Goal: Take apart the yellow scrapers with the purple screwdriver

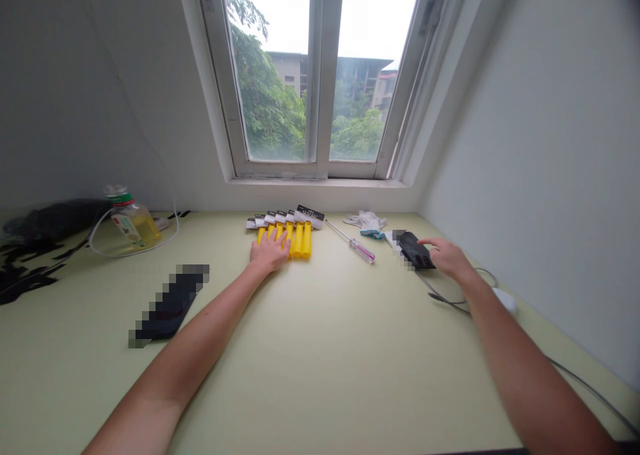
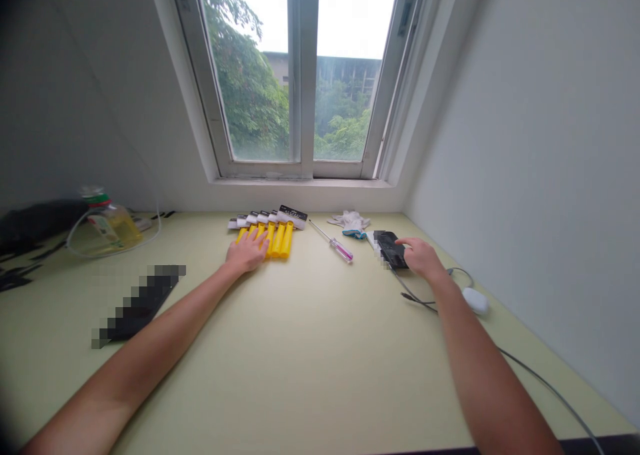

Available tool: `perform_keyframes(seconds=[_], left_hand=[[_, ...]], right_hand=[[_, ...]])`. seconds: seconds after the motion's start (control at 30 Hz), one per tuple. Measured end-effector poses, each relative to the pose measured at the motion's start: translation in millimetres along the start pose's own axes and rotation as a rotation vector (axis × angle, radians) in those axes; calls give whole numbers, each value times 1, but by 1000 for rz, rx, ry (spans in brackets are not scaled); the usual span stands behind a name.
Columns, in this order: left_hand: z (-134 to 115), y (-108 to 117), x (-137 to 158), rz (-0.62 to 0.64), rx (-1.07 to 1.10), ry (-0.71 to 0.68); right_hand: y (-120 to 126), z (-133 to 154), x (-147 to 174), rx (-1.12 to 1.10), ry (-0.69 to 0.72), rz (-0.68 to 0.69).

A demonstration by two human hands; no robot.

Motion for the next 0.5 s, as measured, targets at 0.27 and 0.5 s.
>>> perform_keyframes(seconds=[0.27,0.5], left_hand=[[-1,1,2,-9,4,0],[-1,1,2,-13,9,9]], right_hand=[[-26,4,-17,67,-169,13],[-36,11,-32,83,-211,58]])
Point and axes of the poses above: each hand's wrist, its own x-axis away from the middle knuckle, its own y-axis out of the back of the hand, z = x × y, the point moved 1 cm from there along -x, towards the middle knuckle, and after that the axes turned 9 degrees about -z, right-handed, at the moved point
